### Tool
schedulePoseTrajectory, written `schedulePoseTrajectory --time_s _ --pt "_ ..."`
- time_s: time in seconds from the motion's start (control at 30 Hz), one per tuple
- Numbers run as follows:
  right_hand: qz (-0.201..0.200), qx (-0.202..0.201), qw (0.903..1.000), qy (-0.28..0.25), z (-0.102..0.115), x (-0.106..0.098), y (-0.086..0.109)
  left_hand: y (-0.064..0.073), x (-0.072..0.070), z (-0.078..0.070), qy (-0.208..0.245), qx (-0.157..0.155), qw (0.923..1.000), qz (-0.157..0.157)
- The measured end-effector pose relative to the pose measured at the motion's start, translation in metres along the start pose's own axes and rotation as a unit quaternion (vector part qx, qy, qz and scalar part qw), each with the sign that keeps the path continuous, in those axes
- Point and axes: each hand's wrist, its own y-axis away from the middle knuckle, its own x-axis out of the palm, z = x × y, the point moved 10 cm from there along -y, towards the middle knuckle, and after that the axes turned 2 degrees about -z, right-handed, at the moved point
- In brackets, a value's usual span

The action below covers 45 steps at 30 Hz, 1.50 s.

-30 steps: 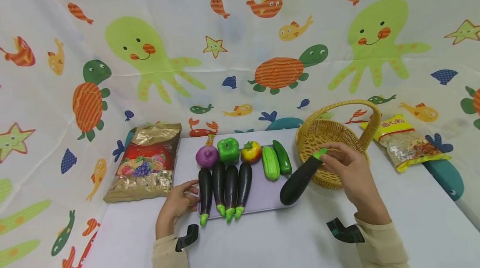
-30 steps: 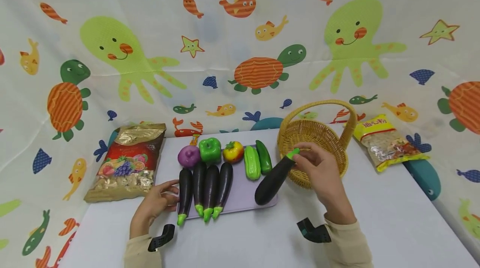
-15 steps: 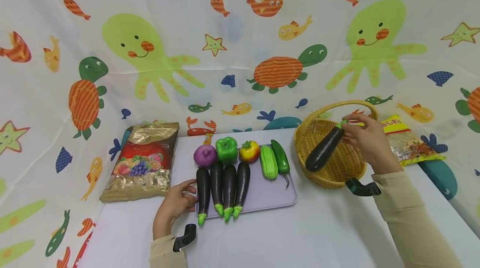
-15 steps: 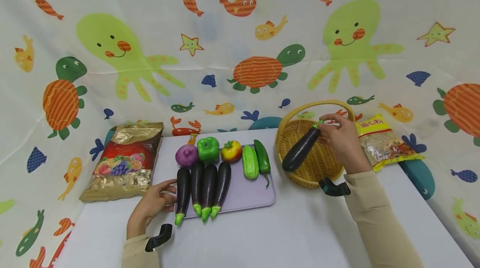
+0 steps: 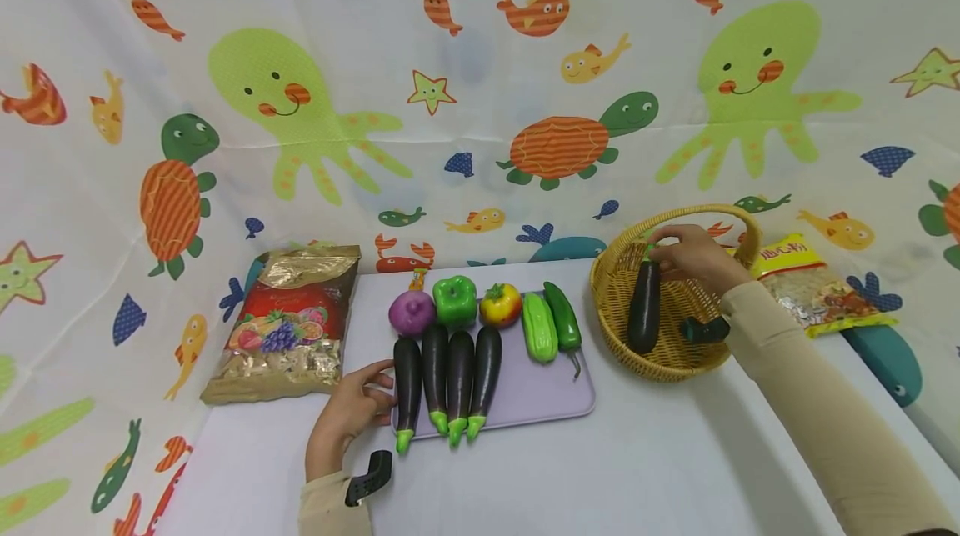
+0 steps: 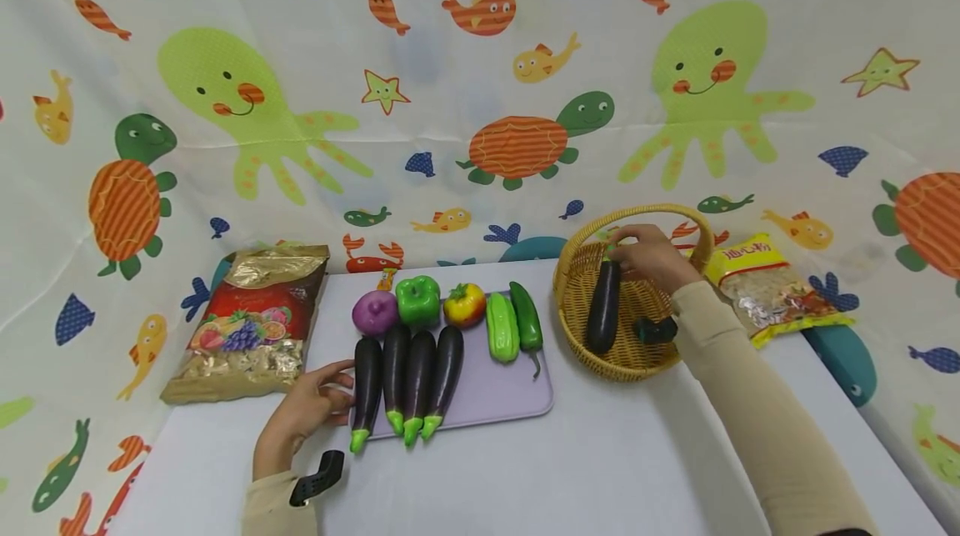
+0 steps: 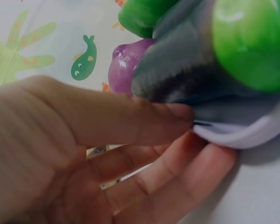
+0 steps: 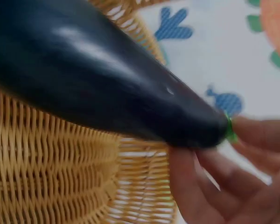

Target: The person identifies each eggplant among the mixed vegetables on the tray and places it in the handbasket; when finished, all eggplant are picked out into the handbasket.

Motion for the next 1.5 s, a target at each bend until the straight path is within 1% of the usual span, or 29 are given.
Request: schedulePoseTrajectory --time_s 0.1,0.17,0.23,0.37,0.5,0.67,0.97,1.1,1.27,1.5 --pt "0.053 0.01 0.9985 0.007 -0.004 0.012 -0.015 0.001 -0.001 0.0 0.0 -0.001 1.0 -0.002" --pt "0.08 0.014 0.9966 0.008 -0.005 0.02 -0.021 0.001 -0.001 -0.001 0.006 -0.001 1.0 -0.003" --pt "0.099 0.017 0.9949 0.013 -0.008 0.026 -0.026 0.001 0.0 -0.001 0.009 0.0 1.0 -0.003" --pt "0.12 0.023 0.9923 0.016 -0.014 0.032 -0.033 0.0 0.001 -0.003 0.009 0.003 0.9999 -0.004" --pt "0.136 0.027 0.9904 0.002 -0.019 0.036 -0.037 0.0 0.001 -0.003 0.008 0.005 0.9999 -0.005" --pt "0.155 0.03 0.9875 0.001 -0.023 0.044 -0.04 0.0 -0.002 -0.004 0.009 0.002 0.9999 -0.008" --pt "0.176 0.011 0.9841 0.024 -0.025 0.054 -0.048 -0.001 -0.004 -0.003 0.01 0.003 0.9998 -0.017" --pt "0.187 0.014 0.9818 0.028 -0.028 0.06 -0.051 -0.001 -0.004 -0.002 0.012 0.004 0.9998 -0.016" --pt "0.192 0.021 0.9805 0.036 -0.032 0.067 -0.051 0.001 -0.004 -0.002 0.016 0.001 0.9997 -0.016" --pt "0.2 0.02 0.9787 0.043 -0.04 0.07 -0.054 0.003 -0.004 0.0 0.021 -0.004 0.9997 -0.016"
